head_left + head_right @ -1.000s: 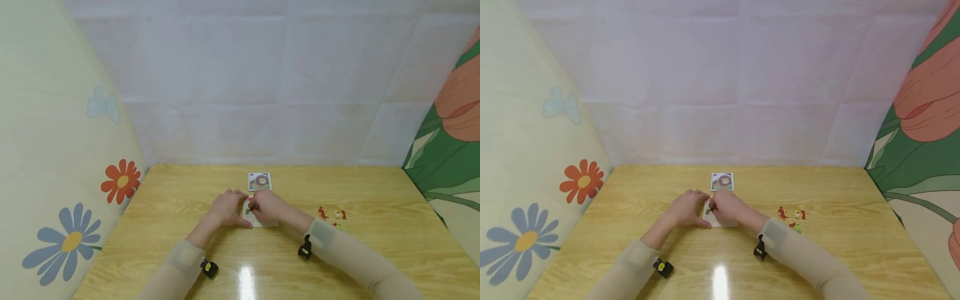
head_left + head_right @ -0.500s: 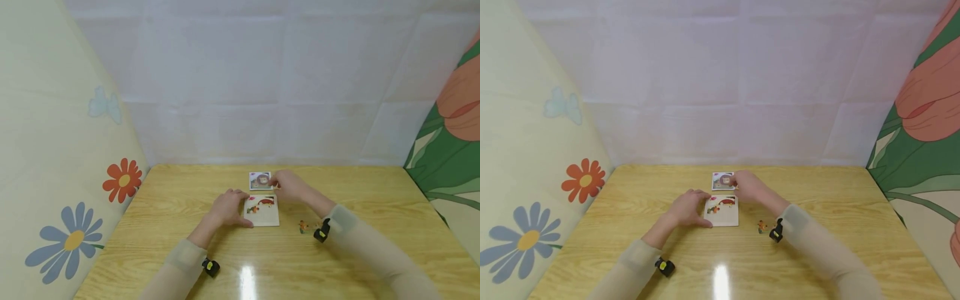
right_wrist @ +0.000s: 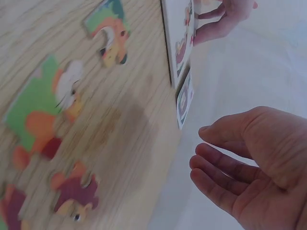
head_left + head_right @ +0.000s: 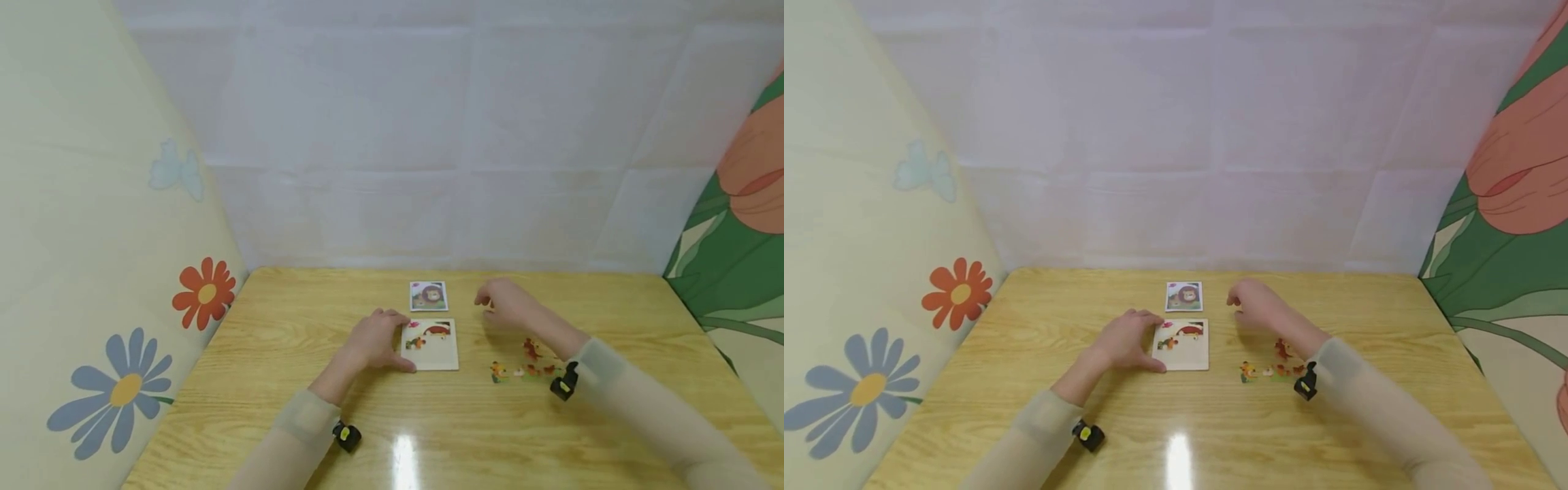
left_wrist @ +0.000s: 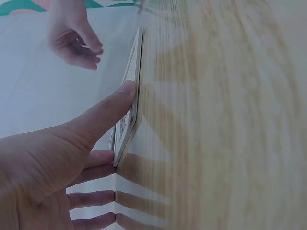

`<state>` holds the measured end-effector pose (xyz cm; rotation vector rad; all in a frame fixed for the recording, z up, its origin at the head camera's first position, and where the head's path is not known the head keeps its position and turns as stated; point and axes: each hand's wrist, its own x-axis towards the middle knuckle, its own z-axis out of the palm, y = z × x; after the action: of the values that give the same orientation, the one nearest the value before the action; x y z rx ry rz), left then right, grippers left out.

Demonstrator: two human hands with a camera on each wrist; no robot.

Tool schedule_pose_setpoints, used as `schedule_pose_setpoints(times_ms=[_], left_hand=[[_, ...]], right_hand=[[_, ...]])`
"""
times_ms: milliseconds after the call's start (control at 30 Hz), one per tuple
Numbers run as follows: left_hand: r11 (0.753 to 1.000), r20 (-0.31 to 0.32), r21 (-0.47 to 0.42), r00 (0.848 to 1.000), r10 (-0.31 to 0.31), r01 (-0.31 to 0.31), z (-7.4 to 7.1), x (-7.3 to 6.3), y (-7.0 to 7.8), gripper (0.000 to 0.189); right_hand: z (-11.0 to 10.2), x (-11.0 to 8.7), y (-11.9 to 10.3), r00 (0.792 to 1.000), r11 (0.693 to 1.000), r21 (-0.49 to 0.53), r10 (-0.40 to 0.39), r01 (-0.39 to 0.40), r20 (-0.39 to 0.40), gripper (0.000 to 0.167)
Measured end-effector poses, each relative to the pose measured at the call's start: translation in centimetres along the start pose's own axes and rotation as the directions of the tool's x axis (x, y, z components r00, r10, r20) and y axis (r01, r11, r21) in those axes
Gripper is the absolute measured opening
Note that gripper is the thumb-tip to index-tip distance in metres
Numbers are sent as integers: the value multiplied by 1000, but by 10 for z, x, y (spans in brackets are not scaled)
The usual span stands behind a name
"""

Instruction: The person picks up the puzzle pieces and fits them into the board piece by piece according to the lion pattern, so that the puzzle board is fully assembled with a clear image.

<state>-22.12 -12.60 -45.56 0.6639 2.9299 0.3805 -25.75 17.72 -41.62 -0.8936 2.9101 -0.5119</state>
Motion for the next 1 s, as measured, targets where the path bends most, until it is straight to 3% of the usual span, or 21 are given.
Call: schedule_pose_setpoints(times_ms=[500, 767, 1000], left_hand=[[1000, -5, -8, 1000, -4, 4, 3, 1, -1, 101], [1000, 0, 1, 1000, 0, 0, 5, 2, -3, 102], [1000, -1, 3, 1000, -7, 7, 7, 2, -4, 102]], right_hand=[[-3, -41, 26, 1000, 999, 33, 9, -10, 16, 23], [-2, -60, 34, 998, 1000, 8, 6, -7, 66, 21], [1, -78, 38, 992, 999, 18, -49, 47, 112, 35]])
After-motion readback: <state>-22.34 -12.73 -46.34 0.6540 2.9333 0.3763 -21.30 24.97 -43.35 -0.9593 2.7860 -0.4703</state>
